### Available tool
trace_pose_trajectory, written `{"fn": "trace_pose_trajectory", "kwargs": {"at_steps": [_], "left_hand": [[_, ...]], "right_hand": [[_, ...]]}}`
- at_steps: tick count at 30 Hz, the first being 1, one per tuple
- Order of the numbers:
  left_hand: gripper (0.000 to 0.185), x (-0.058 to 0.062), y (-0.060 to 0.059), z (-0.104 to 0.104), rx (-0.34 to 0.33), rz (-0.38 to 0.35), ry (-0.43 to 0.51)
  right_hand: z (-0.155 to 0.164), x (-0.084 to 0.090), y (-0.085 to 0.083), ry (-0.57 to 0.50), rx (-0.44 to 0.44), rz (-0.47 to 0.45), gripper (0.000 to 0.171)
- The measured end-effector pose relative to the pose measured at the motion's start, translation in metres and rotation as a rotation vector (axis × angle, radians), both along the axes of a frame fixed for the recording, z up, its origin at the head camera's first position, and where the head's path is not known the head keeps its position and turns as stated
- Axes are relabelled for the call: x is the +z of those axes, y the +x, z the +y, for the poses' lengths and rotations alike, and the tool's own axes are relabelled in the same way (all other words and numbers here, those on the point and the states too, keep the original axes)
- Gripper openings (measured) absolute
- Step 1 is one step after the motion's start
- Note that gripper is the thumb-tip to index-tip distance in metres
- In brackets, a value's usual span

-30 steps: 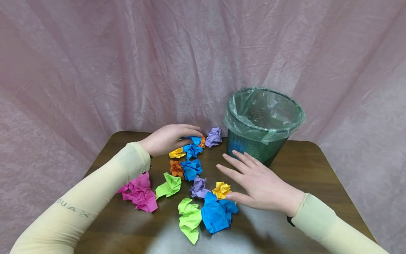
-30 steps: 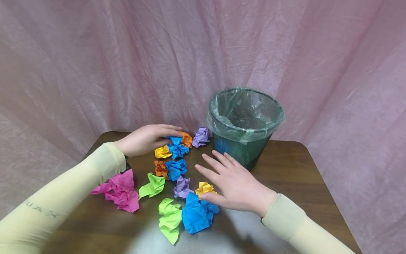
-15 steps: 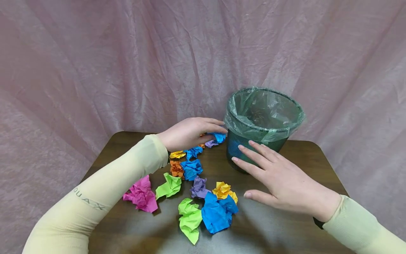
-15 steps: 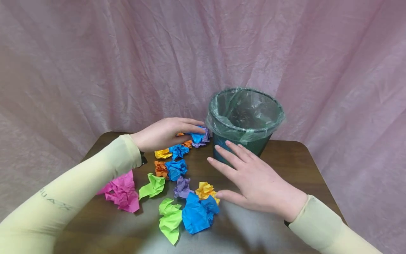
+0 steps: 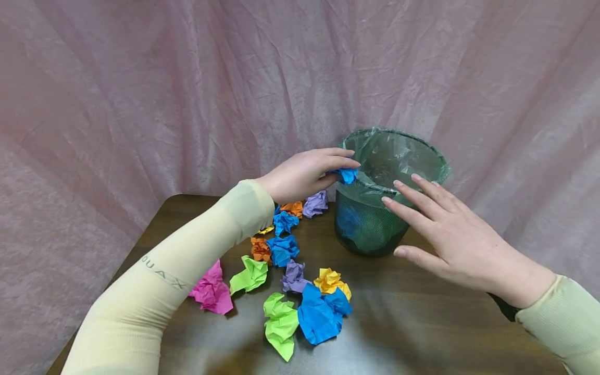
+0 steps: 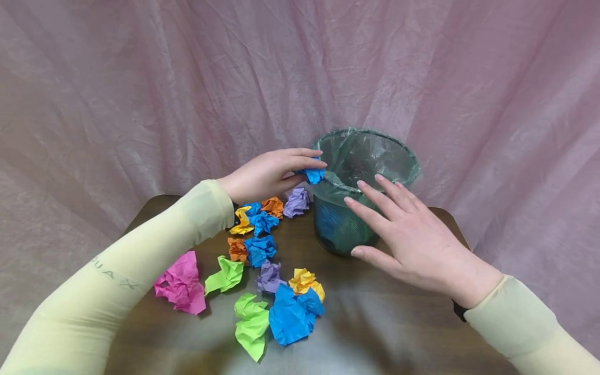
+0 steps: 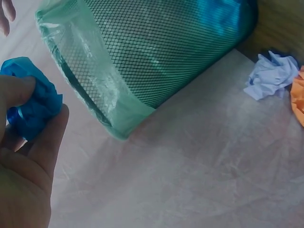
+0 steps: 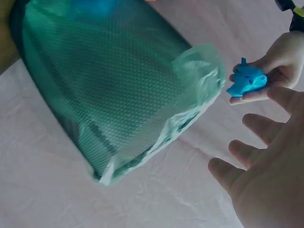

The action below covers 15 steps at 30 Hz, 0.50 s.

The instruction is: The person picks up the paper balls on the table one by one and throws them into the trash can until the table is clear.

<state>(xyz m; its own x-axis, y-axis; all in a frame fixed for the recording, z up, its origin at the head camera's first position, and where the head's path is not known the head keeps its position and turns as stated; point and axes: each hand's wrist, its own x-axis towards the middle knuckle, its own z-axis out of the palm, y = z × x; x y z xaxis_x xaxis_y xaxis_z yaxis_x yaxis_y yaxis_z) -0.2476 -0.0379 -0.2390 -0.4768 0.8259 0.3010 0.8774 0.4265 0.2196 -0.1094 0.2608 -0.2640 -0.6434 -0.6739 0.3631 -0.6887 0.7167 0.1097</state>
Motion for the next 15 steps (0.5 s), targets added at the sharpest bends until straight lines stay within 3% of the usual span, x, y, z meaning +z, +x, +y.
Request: {"fn": "trace_pose_trajectory", "kwargs": {"at_steps": [15], "left_hand": [[0.047,0.014,-0.027,0.046,0.115,0.003,-0.070]], "right_hand": [[0.009,-0.001,-0.006,-0.018,-0.043,-0.002,0.078]]}}
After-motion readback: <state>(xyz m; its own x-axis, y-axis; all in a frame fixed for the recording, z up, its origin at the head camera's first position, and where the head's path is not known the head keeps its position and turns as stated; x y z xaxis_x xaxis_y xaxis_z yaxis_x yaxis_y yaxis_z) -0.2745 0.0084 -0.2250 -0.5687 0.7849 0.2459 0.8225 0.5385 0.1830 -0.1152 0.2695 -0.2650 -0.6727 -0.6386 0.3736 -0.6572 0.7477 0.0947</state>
